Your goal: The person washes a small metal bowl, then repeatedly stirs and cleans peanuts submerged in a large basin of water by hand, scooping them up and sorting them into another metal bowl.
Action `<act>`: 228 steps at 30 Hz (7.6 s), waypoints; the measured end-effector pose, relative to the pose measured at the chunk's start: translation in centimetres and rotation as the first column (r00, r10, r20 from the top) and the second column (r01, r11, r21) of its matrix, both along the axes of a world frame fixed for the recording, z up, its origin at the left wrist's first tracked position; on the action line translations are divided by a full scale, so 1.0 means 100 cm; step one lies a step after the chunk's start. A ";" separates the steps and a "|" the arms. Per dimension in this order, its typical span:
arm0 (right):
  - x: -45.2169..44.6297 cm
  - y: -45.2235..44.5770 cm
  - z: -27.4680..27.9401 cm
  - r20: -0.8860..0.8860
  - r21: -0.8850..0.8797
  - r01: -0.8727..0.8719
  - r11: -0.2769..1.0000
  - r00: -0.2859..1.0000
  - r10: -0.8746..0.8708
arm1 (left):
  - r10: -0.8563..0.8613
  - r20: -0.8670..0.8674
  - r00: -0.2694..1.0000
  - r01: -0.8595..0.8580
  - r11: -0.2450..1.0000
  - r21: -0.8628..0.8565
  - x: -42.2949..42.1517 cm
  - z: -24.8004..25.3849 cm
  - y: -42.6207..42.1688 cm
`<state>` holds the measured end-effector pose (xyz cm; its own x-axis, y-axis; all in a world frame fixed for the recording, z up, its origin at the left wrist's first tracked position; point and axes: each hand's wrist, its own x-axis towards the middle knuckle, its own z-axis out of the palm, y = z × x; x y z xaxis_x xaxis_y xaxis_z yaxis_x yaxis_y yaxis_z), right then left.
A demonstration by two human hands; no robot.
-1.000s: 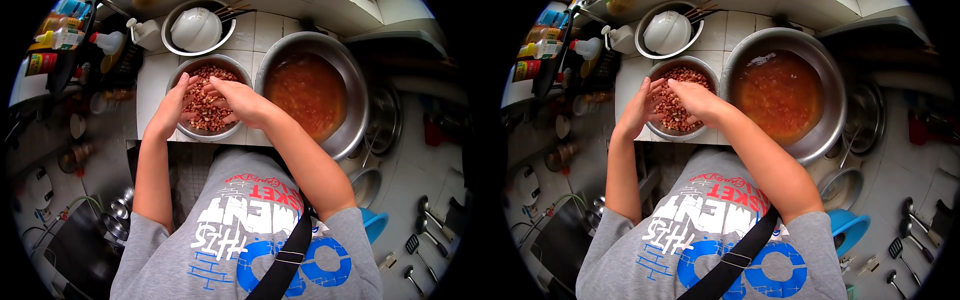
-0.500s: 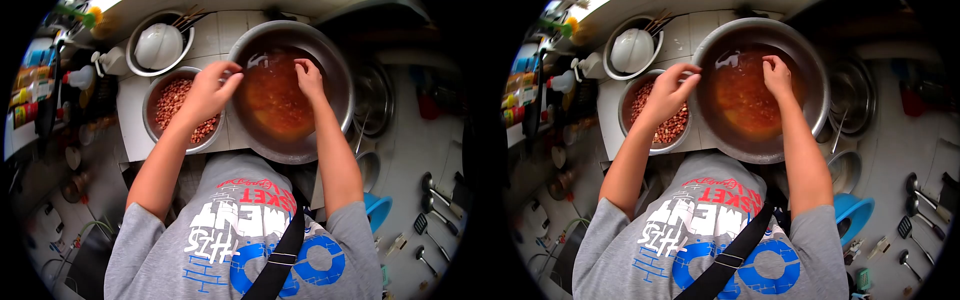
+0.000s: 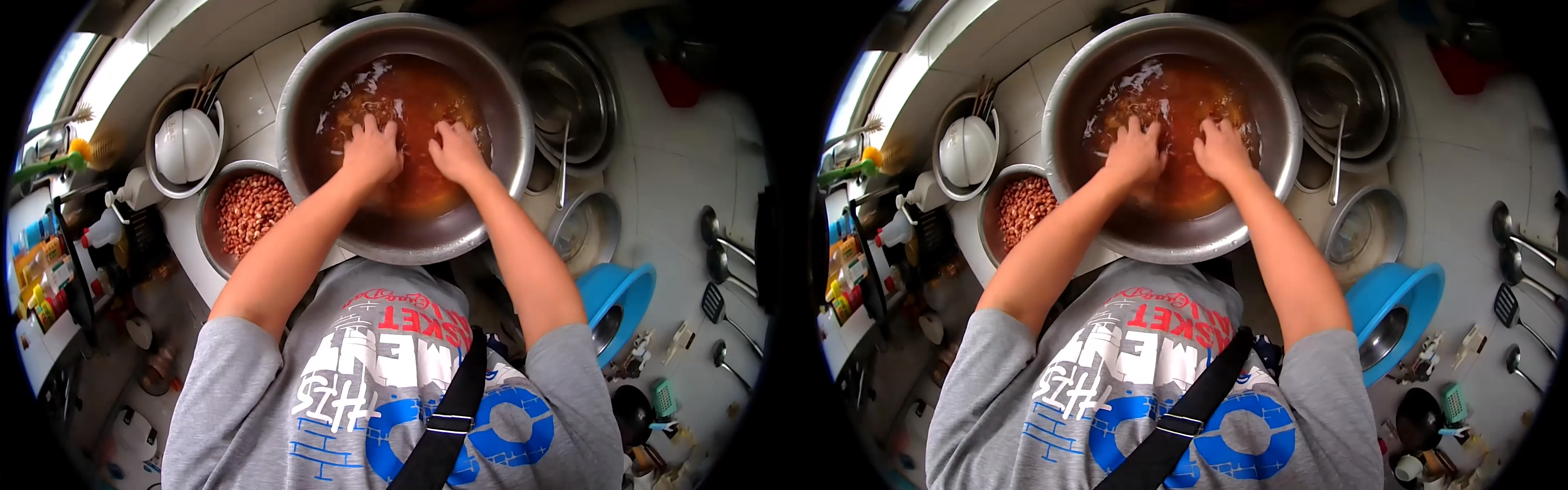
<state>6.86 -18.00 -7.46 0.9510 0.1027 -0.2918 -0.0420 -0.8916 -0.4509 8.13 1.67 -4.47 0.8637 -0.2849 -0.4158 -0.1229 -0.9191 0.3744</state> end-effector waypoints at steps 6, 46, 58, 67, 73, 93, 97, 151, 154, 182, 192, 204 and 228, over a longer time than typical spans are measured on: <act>-0.060 0.029 0.001 -0.244 0.066 0.150 0.986 0.961 -0.130 | -0.032 -0.141 0.990 0.008 0.986 -0.168 -0.057 -0.014 -0.014; -0.050 0.023 0.154 -0.700 0.677 0.712 -0.185 0.701 0.135 | -0.373 -0.836 0.403 -0.915 -0.145 -0.376 -0.037 0.105 0.059; -0.033 0.173 0.144 -0.656 0.712 0.697 0.083 0.620 0.431 | 0.051 -0.846 0.531 -0.765 -0.402 -0.504 -0.103 0.118 0.199; -0.041 0.273 0.137 -0.766 0.642 0.555 0.529 0.474 0.434 | 0.524 -0.767 0.371 -0.841 -0.160 -0.517 -0.147 0.121 0.249; -0.041 0.280 0.139 -0.797 0.603 0.591 0.536 0.416 0.438 | 0.511 -0.761 0.400 -0.818 -0.175 -0.548 -0.159 0.122 0.255; 0.080 0.073 0.046 0.214 0.292 -0.125 0.948 0.975 0.063 | 0.293 0.162 0.942 -0.114 0.736 -0.667 -0.016 0.101 0.128; 0.081 0.029 0.006 0.205 -0.129 -0.331 0.935 0.913 0.352 | -0.080 0.315 0.946 0.123 0.985 -0.121 0.042 0.029 0.052; -0.064 0.013 0.129 -0.721 0.639 0.712 -0.290 0.686 0.096 | -0.379 -0.850 0.365 -0.931 -0.173 -0.322 -0.038 0.093 0.053; -0.065 0.016 0.126 -0.729 0.629 0.720 -0.293 0.677 0.097 | -0.375 -0.849 0.373 -0.928 -0.179 -0.328 -0.041 0.095 0.059; -0.037 0.266 0.140 -0.744 0.652 0.540 0.532 0.317 0.588 | 0.574 -0.689 0.443 -0.875 0.110 -0.471 -0.144 0.135 0.253; -0.012 0.244 0.138 -0.613 0.763 0.278 0.584 0.598 0.516 | 0.723 -0.552 0.416 -0.904 0.266 -0.333 -0.134 0.134 0.271; 0.076 0.053 0.012 0.354 -0.191 -0.290 0.938 0.871 0.342 | 0.176 0.165 0.971 -0.044 0.803 -0.595 -0.016 0.113 0.125; -0.073 0.049 0.013 -0.597 0.371 0.336 0.866 0.800 -0.055 | -0.171 -0.517 0.839 0.029 0.962 -0.270 -0.043 -0.003 0.013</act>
<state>-0.48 -13.06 -6.13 0.6504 0.1821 -0.7374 -0.5570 -0.5457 -0.6261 3.84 2.95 -4.79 0.4897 -0.5093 -0.7076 0.0735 -0.7846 0.6156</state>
